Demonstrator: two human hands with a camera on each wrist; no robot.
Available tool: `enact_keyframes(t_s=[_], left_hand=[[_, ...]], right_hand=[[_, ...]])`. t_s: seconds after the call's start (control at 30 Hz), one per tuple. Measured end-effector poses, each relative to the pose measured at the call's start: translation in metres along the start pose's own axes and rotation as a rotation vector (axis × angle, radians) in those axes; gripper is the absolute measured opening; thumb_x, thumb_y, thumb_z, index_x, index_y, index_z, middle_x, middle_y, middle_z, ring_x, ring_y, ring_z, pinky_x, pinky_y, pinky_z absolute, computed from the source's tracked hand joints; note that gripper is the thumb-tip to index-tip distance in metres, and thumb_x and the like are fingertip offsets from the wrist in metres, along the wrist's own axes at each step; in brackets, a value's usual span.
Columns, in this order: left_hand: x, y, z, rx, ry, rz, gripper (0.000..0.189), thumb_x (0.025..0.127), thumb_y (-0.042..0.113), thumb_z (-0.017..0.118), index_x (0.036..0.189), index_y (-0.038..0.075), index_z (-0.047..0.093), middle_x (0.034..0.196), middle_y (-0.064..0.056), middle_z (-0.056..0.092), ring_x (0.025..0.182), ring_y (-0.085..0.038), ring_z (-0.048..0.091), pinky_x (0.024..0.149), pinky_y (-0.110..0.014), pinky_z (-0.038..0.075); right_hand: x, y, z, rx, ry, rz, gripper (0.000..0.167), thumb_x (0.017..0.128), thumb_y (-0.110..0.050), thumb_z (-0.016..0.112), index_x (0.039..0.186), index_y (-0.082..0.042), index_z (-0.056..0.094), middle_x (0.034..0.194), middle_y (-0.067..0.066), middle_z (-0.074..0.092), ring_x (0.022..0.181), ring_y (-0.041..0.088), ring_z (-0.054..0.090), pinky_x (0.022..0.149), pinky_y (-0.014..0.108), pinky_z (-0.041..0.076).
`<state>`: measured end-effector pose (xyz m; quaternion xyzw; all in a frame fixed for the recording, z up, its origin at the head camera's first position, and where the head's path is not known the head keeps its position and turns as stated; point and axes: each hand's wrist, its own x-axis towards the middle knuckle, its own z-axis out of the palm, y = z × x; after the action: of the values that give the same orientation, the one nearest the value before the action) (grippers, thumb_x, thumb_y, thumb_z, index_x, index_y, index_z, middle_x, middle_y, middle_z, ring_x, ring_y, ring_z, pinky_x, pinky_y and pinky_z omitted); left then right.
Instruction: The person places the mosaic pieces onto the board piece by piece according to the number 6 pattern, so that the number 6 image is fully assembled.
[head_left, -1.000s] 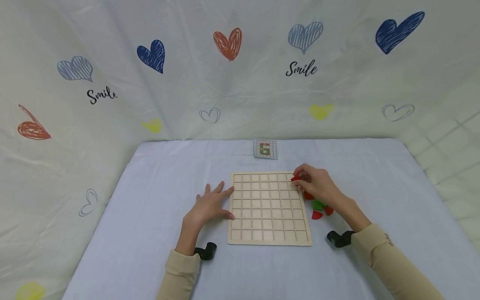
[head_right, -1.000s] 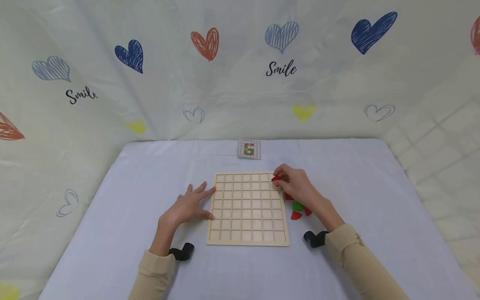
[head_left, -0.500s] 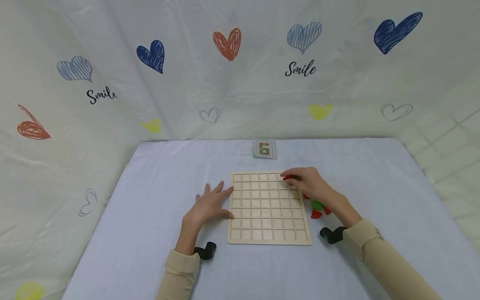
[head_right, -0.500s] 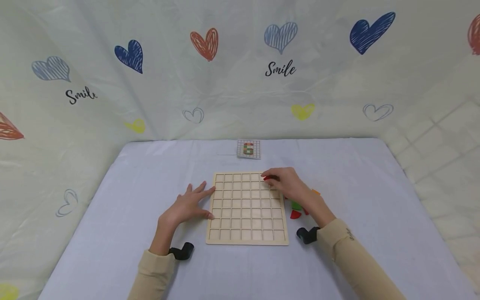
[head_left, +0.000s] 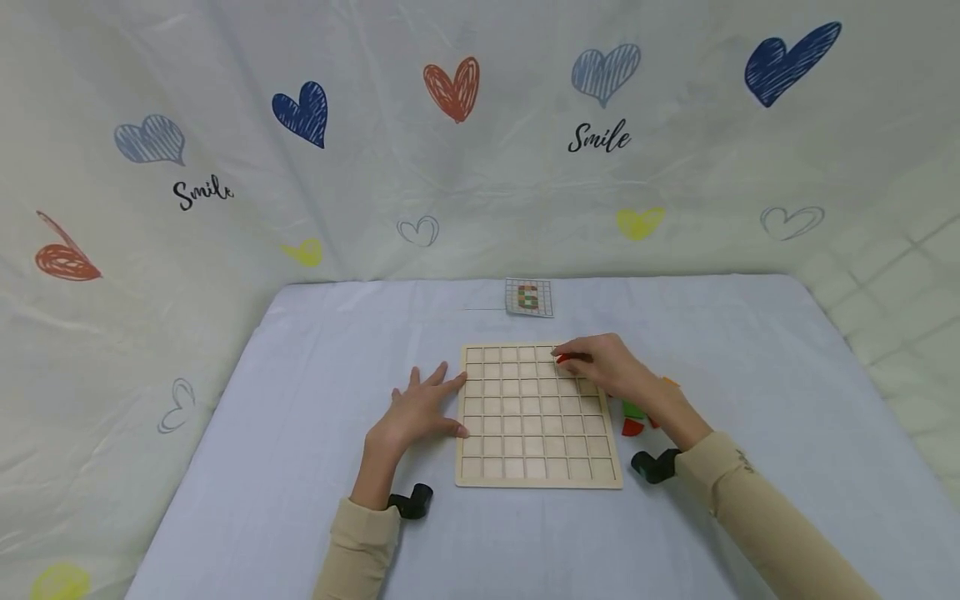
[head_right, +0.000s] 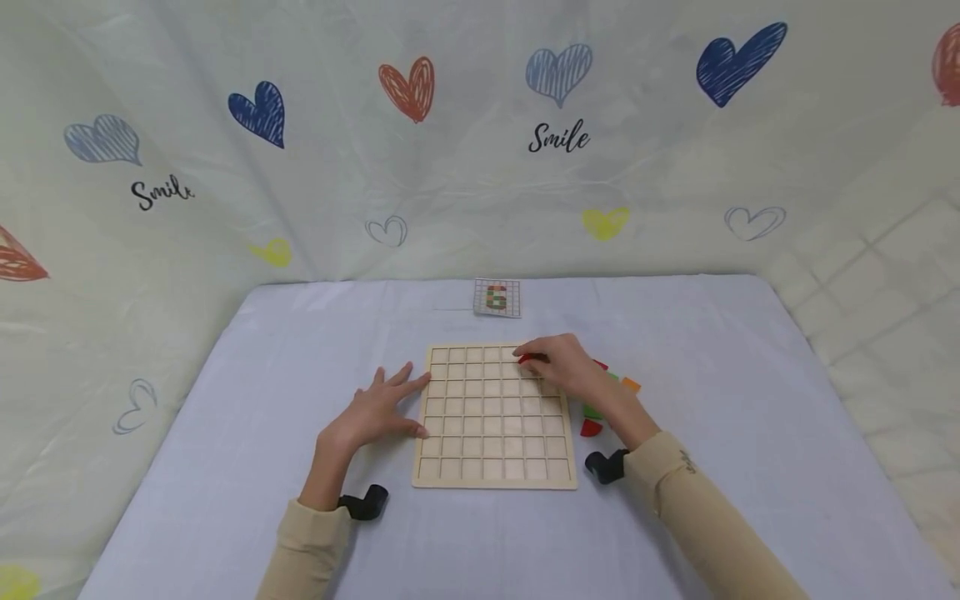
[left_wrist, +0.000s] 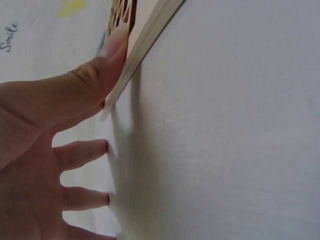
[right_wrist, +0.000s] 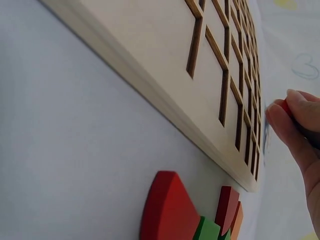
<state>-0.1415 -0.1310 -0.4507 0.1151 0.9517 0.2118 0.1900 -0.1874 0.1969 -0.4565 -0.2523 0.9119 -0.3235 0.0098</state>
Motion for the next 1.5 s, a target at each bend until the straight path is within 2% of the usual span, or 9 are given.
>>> enact_keyframes(t_s=[0.1, 0.23, 0.33, 0.53, 0.7, 0.93, 1.1, 1.37, 1.5], left_hand=[[0.001, 0.0, 0.001, 0.0, -0.003, 0.0, 0.091, 0.078, 0.041, 0.087, 0.158, 0.028, 0.044, 0.171, -0.01, 0.024, 0.154, -0.055, 0.008, 0.113, -0.082, 0.015], [0.002, 0.0, 0.001, 0.006, -0.005, -0.003, 0.092, 0.078, 0.041, 0.087, 0.158, 0.028, 0.044, 0.171, -0.01, 0.024, 0.155, -0.055, 0.008, 0.113, -0.082, 0.015], [0.002, -0.001, 0.001, 0.008, -0.005, -0.006, 0.093, 0.078, 0.042, 0.088, 0.158, 0.028, 0.044, 0.171, -0.009, 0.024, 0.155, -0.055, 0.008, 0.113, -0.082, 0.015], [0.002, -0.002, 0.002, -0.005, -0.004, -0.008, 0.092, 0.078, 0.04, 0.087, 0.158, 0.028, 0.044, 0.171, -0.009, 0.023, 0.155, -0.055, 0.007, 0.113, -0.083, 0.013], [0.001, -0.001, 0.002, -0.025, -0.007, -0.009, 0.092, 0.078, 0.039, 0.088, 0.158, 0.027, 0.044, 0.171, -0.01, 0.023, 0.155, -0.055, 0.006, 0.113, -0.082, 0.012], [0.001, 0.001, -0.001, -0.035, -0.001, -0.009, 0.091, 0.078, 0.037, 0.088, 0.157, 0.027, 0.045, 0.171, -0.01, 0.023, 0.155, -0.055, 0.004, 0.113, -0.082, 0.01], [0.002, 0.001, -0.001, -0.028, -0.011, -0.011, 0.091, 0.078, 0.037, 0.088, 0.158, 0.026, 0.045, 0.171, -0.011, 0.023, 0.154, -0.056, 0.005, 0.112, -0.083, 0.012], [0.004, 0.0, -0.001, -0.008, -0.004, 0.01, 0.091, 0.079, 0.038, 0.087, 0.158, 0.026, 0.044, 0.171, -0.012, 0.023, 0.154, -0.057, 0.006, 0.111, -0.084, 0.012], [0.004, -0.001, -0.001, -0.022, -0.017, 0.0, 0.092, 0.079, 0.037, 0.087, 0.158, 0.025, 0.044, 0.171, -0.012, 0.022, 0.154, -0.057, 0.004, 0.111, -0.084, 0.011]], right_hand=[[0.001, 0.0, 0.001, 0.014, -0.009, -0.003, 0.026, 0.091, -0.002, 0.075, 0.116, 0.003, 0.073, 0.103, 0.013, 0.079, 0.09, 0.024, 0.075, 0.082, 0.042, 0.062], [0.003, -0.003, 0.002, 0.054, -0.01, 0.025, 0.021, 0.091, -0.001, 0.076, 0.109, 0.0, 0.066, 0.097, 0.011, 0.079, 0.09, 0.026, 0.076, 0.085, 0.044, 0.061], [0.005, -0.004, 0.004, 0.05, -0.009, 0.028, 0.017, 0.09, -0.002, 0.077, 0.105, -0.001, 0.068, 0.095, 0.009, 0.079, 0.088, 0.024, 0.075, 0.084, 0.043, 0.062], [0.009, 0.0, 0.008, 0.005, 0.005, -0.061, 0.021, 0.09, -0.001, 0.076, 0.11, 0.003, 0.077, 0.1, 0.012, 0.079, 0.09, 0.026, 0.075, 0.081, 0.041, 0.062], [0.013, 0.002, 0.01, -0.014, -0.01, -0.115, 0.019, 0.09, 0.001, 0.075, 0.108, 0.003, 0.079, 0.096, 0.011, 0.078, 0.084, 0.024, 0.073, 0.076, 0.037, 0.061], [0.021, 0.003, 0.014, -0.002, -0.055, -0.065, 0.018, 0.09, -0.001, 0.076, 0.108, 0.0, 0.078, 0.099, 0.009, 0.079, 0.089, 0.023, 0.074, 0.081, 0.037, 0.061], [0.023, 0.003, 0.018, 0.022, -0.064, -0.035, 0.01, 0.091, -0.001, 0.075, 0.101, -0.005, 0.075, 0.093, 0.004, 0.077, 0.086, 0.018, 0.071, 0.083, 0.038, 0.06], [0.023, -0.002, 0.017, -0.05, -0.038, -0.051, 0.011, 0.09, -0.001, 0.076, 0.101, 0.0, 0.078, 0.098, 0.011, 0.076, 0.089, 0.027, 0.072, 0.079, 0.041, 0.061], [0.024, -0.004, 0.019, -0.048, -0.054, -0.066, 0.013, 0.09, 0.0, 0.076, 0.102, 0.002, 0.078, 0.098, 0.013, 0.075, 0.088, 0.028, 0.073, 0.077, 0.038, 0.061]])
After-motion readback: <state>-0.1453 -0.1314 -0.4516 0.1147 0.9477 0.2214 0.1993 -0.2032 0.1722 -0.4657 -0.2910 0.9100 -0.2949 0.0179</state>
